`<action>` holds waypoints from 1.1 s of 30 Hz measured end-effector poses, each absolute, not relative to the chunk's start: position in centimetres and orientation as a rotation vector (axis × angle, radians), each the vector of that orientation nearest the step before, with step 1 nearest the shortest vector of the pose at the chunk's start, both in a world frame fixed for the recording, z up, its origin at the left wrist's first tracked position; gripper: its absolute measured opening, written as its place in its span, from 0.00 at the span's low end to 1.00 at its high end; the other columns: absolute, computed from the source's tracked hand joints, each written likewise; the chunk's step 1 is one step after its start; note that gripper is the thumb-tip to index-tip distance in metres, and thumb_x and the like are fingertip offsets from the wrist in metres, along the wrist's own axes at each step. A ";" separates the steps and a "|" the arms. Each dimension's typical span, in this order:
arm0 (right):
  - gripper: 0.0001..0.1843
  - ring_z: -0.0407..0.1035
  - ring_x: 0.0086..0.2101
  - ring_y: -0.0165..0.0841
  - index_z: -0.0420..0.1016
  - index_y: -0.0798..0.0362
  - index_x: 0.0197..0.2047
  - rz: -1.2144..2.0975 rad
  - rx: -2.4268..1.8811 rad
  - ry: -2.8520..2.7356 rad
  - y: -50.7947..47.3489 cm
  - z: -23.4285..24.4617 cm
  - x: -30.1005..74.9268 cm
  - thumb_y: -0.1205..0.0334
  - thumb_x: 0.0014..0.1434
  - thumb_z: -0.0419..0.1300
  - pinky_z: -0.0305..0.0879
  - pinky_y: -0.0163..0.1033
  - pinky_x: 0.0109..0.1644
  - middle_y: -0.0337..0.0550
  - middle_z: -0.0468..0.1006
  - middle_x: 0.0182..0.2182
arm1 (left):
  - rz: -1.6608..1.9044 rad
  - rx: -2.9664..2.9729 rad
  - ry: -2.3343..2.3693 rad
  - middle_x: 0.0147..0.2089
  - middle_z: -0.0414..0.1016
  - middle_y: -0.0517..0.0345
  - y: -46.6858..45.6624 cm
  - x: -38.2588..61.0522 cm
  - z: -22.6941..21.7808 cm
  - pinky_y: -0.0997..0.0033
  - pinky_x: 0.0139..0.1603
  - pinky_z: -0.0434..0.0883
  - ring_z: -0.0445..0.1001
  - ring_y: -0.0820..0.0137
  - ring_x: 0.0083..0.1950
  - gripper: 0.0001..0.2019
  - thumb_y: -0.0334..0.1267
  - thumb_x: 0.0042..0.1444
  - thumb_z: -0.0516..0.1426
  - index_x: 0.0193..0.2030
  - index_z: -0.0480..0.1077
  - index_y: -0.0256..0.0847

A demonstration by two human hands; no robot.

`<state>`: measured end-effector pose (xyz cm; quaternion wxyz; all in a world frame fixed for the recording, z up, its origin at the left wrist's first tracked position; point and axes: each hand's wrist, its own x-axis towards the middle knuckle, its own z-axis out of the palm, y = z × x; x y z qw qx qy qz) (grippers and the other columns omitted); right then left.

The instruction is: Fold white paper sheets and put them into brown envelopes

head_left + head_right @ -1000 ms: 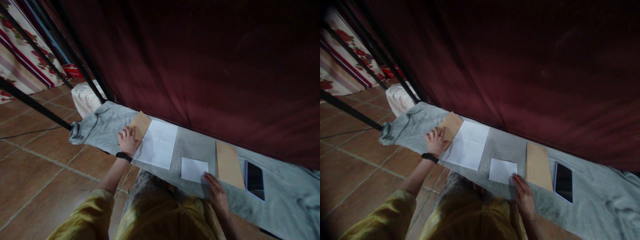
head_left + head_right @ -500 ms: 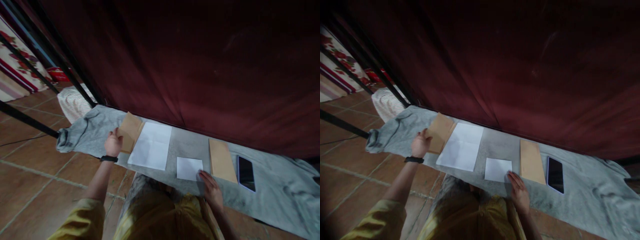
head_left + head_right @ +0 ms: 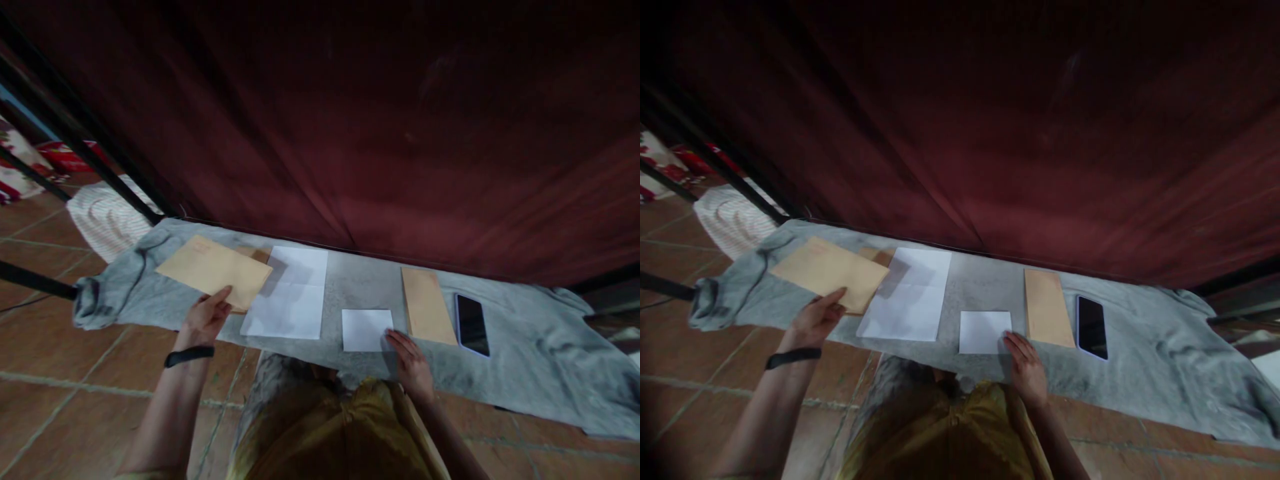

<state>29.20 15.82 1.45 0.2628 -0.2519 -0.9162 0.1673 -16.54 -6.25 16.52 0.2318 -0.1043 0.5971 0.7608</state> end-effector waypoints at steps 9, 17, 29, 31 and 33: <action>0.34 0.67 0.61 0.39 0.70 0.46 0.64 0.457 -0.666 -2.450 15.7 1.8 29.0 0.79 0.59 0.48 0.65 0.54 0.66 0.43 0.75 0.59 | 2.078 -0.397 1.454 0.33 0.80 0.61 -0.4 -4.7 12.1 0.76 0.35 0.77 0.80 0.72 0.35 0.12 0.19 0.47 0.62 0.33 0.74 0.40; 0.31 0.67 0.61 0.39 0.71 0.46 0.63 0.463 -0.691 -2.425 15.6 2.0 28.8 0.78 0.61 0.49 0.66 0.53 0.66 0.43 0.76 0.58 | 1.952 -0.392 1.513 0.32 0.80 0.62 1.1 -1.7 10.7 0.76 0.36 0.76 0.81 0.72 0.36 0.12 0.20 0.46 0.62 0.30 0.73 0.43; 0.32 0.67 0.61 0.39 0.71 0.47 0.63 0.448 -0.705 -2.438 15.6 2.0 28.6 0.78 0.60 0.49 0.66 0.53 0.66 0.43 0.76 0.58 | 2.077 -0.400 1.488 0.31 0.79 0.63 0.3 0.1 10.5 0.77 0.38 0.76 0.81 0.72 0.38 0.11 0.23 0.46 0.64 0.31 0.72 0.44; 0.32 0.68 0.61 0.39 0.71 0.46 0.63 0.445 -0.699 -2.438 15.6 1.8 28.7 0.78 0.60 0.49 0.67 0.53 0.65 0.43 0.76 0.58 | 2.079 -0.399 1.453 0.34 0.81 0.61 0.4 0.3 10.8 0.73 0.42 0.78 0.81 0.70 0.42 0.11 0.23 0.48 0.63 0.32 0.72 0.45; 0.31 0.68 0.61 0.39 0.71 0.47 0.63 0.439 -0.703 -2.432 15.6 1.8 28.7 0.78 0.60 0.49 0.67 0.53 0.65 0.43 0.77 0.58 | 2.018 -0.413 1.455 0.34 0.81 0.60 0.3 0.2 11.0 0.70 0.43 0.78 0.82 0.69 0.41 0.11 0.23 0.49 0.62 0.31 0.72 0.45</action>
